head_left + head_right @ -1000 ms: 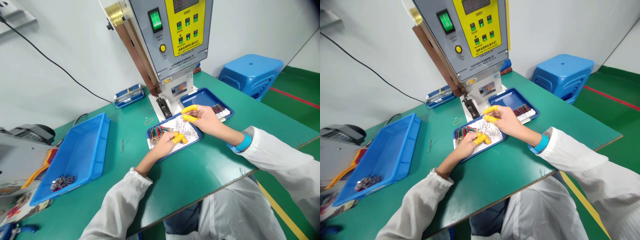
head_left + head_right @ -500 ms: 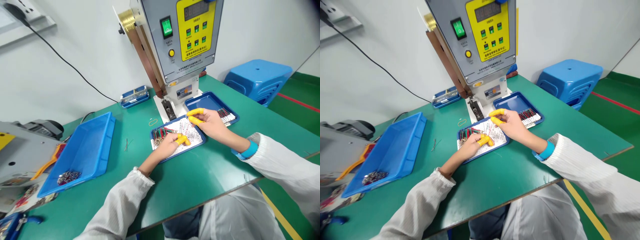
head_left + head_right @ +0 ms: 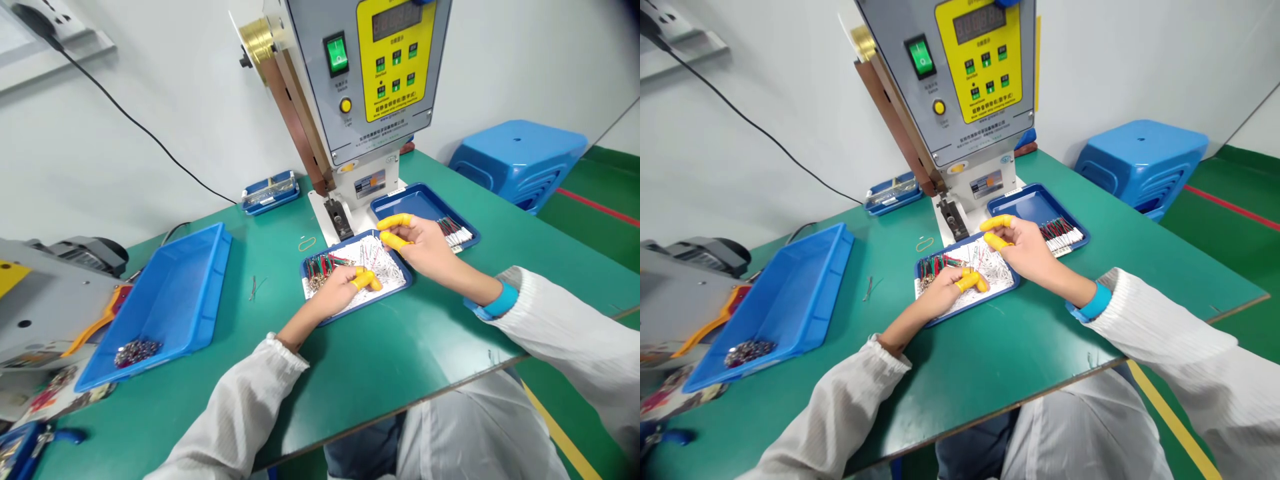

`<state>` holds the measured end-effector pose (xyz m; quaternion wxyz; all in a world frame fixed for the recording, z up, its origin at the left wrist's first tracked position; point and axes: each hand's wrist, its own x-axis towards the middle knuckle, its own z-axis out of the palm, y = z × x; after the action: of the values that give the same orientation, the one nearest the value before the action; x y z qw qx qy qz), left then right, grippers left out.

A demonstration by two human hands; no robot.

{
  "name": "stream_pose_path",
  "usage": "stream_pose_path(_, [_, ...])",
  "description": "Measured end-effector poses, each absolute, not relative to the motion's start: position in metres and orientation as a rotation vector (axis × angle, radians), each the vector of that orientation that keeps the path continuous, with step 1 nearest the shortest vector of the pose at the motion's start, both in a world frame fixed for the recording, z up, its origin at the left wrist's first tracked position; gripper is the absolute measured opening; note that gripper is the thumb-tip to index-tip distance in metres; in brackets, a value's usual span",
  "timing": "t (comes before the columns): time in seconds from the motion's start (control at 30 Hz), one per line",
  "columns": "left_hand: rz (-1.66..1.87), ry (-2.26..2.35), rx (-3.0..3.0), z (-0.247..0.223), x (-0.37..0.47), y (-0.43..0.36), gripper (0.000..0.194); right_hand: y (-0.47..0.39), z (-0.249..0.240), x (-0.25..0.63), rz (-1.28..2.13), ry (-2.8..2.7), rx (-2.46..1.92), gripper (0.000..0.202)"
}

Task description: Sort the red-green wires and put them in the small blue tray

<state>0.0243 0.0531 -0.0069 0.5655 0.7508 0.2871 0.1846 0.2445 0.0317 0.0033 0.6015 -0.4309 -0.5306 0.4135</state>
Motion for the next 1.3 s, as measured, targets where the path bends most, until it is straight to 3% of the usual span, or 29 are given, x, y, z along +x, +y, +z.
stream_pose_path(1.3, [0.45, 0.655, 1.737, -0.0046, 0.0264, 0.051, 0.043, 0.0282, 0.0099, 0.2421, 1.057, -1.173, -1.081, 0.033])
